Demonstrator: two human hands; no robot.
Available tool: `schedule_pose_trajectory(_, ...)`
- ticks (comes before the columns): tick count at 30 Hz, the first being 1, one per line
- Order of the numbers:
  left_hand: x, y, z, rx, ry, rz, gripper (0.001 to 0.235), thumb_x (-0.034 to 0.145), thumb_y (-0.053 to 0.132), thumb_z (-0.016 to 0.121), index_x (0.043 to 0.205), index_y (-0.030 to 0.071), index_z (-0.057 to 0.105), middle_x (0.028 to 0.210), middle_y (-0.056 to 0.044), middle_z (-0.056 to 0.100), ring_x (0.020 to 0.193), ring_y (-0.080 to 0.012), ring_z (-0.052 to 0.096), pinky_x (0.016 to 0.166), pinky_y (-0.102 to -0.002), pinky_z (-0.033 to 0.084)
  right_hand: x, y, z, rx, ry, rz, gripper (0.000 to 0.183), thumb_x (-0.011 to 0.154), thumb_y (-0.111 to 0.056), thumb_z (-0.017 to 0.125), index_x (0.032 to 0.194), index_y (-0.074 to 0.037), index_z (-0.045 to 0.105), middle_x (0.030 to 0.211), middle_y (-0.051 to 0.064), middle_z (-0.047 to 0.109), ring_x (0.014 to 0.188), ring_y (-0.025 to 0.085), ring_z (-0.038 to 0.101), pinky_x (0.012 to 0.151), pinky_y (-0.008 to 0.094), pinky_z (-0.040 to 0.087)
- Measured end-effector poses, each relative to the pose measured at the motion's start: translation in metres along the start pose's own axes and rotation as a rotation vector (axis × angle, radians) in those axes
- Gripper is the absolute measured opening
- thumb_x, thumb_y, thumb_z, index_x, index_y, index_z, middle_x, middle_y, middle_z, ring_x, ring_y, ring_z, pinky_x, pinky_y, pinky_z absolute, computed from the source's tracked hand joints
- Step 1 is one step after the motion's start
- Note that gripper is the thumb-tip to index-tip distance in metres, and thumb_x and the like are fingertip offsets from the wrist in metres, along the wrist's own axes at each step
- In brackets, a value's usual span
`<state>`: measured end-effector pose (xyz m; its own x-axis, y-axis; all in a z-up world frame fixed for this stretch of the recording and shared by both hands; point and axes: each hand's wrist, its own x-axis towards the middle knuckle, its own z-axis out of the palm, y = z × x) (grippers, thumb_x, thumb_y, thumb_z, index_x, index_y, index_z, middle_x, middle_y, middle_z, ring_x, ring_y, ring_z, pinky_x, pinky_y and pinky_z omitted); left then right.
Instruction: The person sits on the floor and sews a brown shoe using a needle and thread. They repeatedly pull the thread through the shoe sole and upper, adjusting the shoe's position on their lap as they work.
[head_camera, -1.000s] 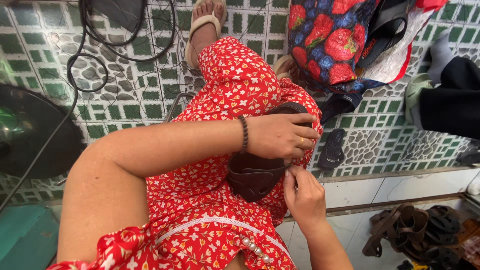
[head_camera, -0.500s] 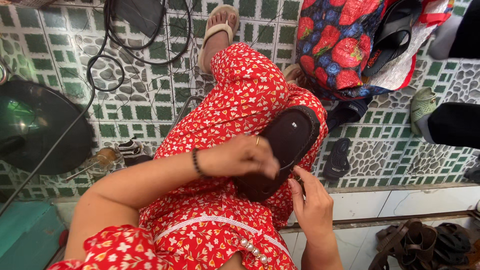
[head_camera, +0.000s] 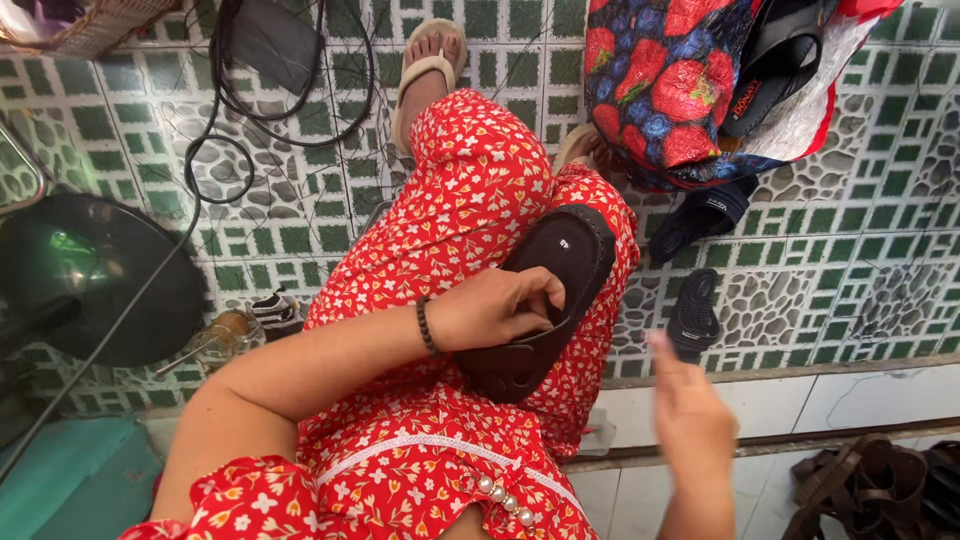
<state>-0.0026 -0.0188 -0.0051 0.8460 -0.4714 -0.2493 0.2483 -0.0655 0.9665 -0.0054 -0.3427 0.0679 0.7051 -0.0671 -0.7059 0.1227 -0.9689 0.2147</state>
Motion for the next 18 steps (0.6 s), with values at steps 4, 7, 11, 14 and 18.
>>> schedule_pose_trajectory(4,0.005,0.006,-0.004,0.024,0.034,0.013,0.016,0.095,0.014,0.063,0.109,0.018,0.058,0.097,0.001,0.075,0.086,-0.0161,0.073,0.077,-0.032,0.053,-0.008,0.017,0.046,0.369,0.348,-0.143,0.058,0.1,-0.03,0.057,0.157,-0.031,0.044,0.103,-0.001,0.073,0.078,0.029,0.069,0.072,0.044,0.052)
schedule_pose_trajectory(7,0.01,0.006,-0.021,0.05,0.264,0.131,0.019,0.096,0.001,0.062,0.111,0.012,0.058,0.102,-0.004,0.071,0.093,-0.0173,0.073,0.085,-0.03,0.058,-0.009,-0.005,0.062,1.146,0.074,-0.646,0.049,0.104,-0.019,0.045,0.152,-0.021,0.039,0.076,-0.001,0.065,0.051,0.004,0.055,0.042,0.017,0.058)
schedule_pose_trajectory(11,0.006,0.01,-0.014,0.581,0.216,0.308,0.037,0.095,0.007,0.062,0.129,0.021,0.058,0.096,-0.007,0.06,0.074,-0.0281,0.063,0.063,-0.043,0.048,-0.012,-0.063,0.053,1.448,0.484,-0.559,0.045,0.088,-0.014,0.073,0.13,-0.003,0.058,0.095,0.003,0.061,0.062,0.004,0.055,0.053,0.014,0.046)
schedule_pose_trajectory(14,0.003,0.008,-0.004,0.801,-0.001,0.338,0.053,0.091,0.01,0.061,0.14,0.031,0.058,0.086,-0.002,0.053,0.063,-0.0284,0.056,0.05,-0.047,0.042,-0.019,-0.086,0.046,1.347,0.533,-0.58,0.043,0.083,-0.001,0.078,0.122,-0.002,0.063,0.111,0.013,0.072,0.08,0.011,0.071,0.07,0.018,0.06)
schedule_pose_trajectory(18,0.007,0.013,-0.006,0.814,0.016,0.279,0.052,0.088,0.006,0.061,0.132,0.035,0.064,0.078,0.0,0.056,0.064,-0.0278,0.058,0.052,-0.048,0.043,-0.05,-0.052,0.056,1.782,0.066,-1.008,0.022,0.092,0.002,0.066,0.113,-0.004,0.063,0.071,0.011,0.063,0.058,0.02,0.059,0.051,0.03,0.055)
